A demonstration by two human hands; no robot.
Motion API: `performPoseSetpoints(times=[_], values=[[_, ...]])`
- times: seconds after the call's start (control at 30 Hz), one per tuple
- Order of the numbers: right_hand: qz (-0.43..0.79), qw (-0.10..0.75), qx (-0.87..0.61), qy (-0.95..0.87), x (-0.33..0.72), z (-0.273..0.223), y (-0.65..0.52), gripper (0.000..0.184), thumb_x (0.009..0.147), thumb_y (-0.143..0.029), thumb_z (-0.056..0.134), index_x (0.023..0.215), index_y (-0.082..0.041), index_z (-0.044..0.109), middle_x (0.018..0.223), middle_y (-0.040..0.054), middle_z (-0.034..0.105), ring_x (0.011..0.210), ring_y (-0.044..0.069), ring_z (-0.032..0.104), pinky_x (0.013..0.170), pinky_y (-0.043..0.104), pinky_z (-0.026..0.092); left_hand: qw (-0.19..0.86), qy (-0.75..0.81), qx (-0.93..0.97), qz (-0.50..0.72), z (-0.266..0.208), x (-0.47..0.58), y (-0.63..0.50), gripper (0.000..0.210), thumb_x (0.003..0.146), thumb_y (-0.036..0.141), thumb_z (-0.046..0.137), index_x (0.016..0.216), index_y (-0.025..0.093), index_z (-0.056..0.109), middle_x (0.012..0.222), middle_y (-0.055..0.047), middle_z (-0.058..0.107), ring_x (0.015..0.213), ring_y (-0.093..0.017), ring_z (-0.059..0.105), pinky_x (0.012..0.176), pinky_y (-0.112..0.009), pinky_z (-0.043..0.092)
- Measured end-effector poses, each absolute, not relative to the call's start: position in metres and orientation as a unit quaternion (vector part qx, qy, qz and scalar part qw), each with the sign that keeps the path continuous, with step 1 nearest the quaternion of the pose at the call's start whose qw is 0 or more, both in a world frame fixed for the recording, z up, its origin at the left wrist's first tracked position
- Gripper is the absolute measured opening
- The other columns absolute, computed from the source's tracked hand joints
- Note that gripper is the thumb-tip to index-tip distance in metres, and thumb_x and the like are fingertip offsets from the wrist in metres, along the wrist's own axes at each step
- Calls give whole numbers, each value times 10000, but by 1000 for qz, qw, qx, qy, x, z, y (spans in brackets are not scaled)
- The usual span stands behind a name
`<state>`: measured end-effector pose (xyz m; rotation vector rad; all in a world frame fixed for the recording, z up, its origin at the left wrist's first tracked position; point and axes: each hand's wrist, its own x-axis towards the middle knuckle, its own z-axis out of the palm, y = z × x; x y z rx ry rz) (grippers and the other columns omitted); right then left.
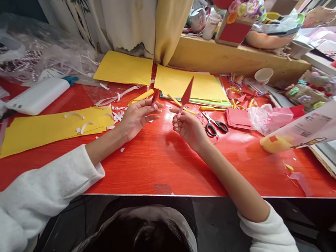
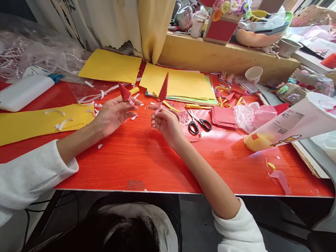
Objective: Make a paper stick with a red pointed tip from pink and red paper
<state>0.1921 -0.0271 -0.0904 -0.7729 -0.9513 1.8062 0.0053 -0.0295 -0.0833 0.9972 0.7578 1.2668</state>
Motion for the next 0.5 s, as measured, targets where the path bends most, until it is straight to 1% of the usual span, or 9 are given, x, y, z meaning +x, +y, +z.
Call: performPoseSetpoints(times=[0.17,0.27,0.4,0.5], values=[[716,462,-327,-410,190,-90,-28,156,707,-136,539,840,-134,619,617,-34,524,502,40,474,494,162,413,662,336,411,529,-83,5,-29,180,705,165,698,871,139,633,753,24,636,582,-50,602,610,-189,517],[707,456,-335,-423,189,-89,-30,111,689,-140,555,789,-138,604,613,-35,512,497,43,462,478,173,394,663,348,409,522,-84,5,-29,163,711,175,689,846,143,604,741,20,637,577,-56,597,604,-198,514],[686,462,-347,-443,186,-88,-33,124,692,-172,577,810,-134,594,598,-45,488,482,45,448,466,185,375,621,356,441,542,-85,6,-30,166,699,171,678,831,141,582,785,19,602,639,-69,600,629,-221,516],[656,479,-367,-454,184,-90,-34,179,698,-201,605,869,-160,574,588,-61,492,460,50,443,460,194,371,563,381,478,556,-80,6,-31,127,716,181,649,793,149,554,760,19,565,640,-88,586,625,-252,518]])
